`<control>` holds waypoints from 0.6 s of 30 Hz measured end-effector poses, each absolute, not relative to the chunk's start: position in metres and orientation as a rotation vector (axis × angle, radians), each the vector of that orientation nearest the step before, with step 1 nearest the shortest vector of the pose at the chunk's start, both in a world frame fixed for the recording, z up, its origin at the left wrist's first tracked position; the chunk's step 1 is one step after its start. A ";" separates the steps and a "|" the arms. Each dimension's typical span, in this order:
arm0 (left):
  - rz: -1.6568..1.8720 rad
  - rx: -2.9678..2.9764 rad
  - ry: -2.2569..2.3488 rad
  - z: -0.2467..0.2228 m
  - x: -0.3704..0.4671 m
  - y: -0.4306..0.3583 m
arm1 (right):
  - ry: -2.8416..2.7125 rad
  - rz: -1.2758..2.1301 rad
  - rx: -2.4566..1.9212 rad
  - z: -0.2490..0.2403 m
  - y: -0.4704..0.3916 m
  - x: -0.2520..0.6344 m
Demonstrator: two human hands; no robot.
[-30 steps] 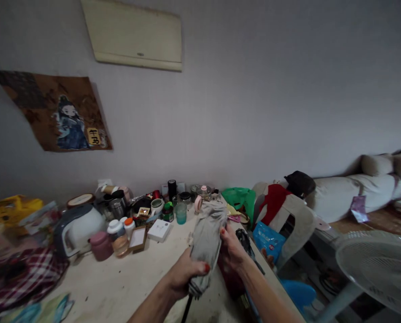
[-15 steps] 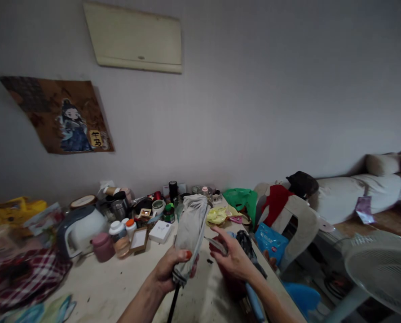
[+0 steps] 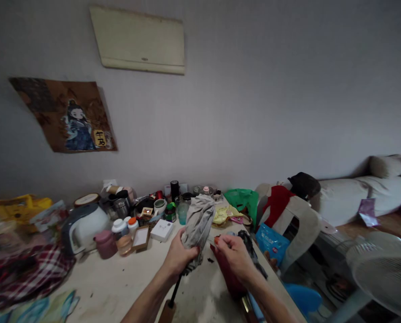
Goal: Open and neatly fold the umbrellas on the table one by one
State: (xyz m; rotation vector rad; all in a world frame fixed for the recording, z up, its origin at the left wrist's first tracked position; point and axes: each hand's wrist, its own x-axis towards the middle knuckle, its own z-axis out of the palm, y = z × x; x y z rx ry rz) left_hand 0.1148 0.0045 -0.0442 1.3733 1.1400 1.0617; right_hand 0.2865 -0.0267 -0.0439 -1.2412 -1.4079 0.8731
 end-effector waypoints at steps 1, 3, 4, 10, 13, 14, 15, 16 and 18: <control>1.071 1.455 1.226 -0.047 0.121 0.004 | -1.463 0.815 -1.238 -0.044 -0.028 0.280; 1.096 1.622 1.342 -0.057 0.133 0.001 | -1.557 0.693 -1.247 -0.044 -0.028 0.269; 1.120 1.675 1.358 -0.061 0.140 -0.002 | -1.579 0.636 -1.265 -0.045 -0.027 0.265; 1.080 1.656 1.165 -0.064 0.146 -0.023 | -1.511 0.500 -1.292 -0.048 -0.029 0.269; 0.951 1.518 0.862 -0.058 0.130 -0.025 | -1.457 0.603 -1.230 -0.043 -0.038 0.276; 0.954 1.407 0.754 -0.059 0.127 -0.025 | -1.452 0.643 -1.199 -0.040 -0.041 0.277; 0.965 1.277 0.649 -0.060 0.125 -0.025 | -1.452 0.685 -1.167 -0.037 -0.044 0.277; 0.975 1.147 0.549 -0.063 0.126 -0.026 | -1.451 0.727 -1.140 -0.034 -0.047 0.277; 0.964 0.963 0.397 -0.070 0.132 -0.028 | -1.441 0.781 -1.113 -0.030 -0.050 0.275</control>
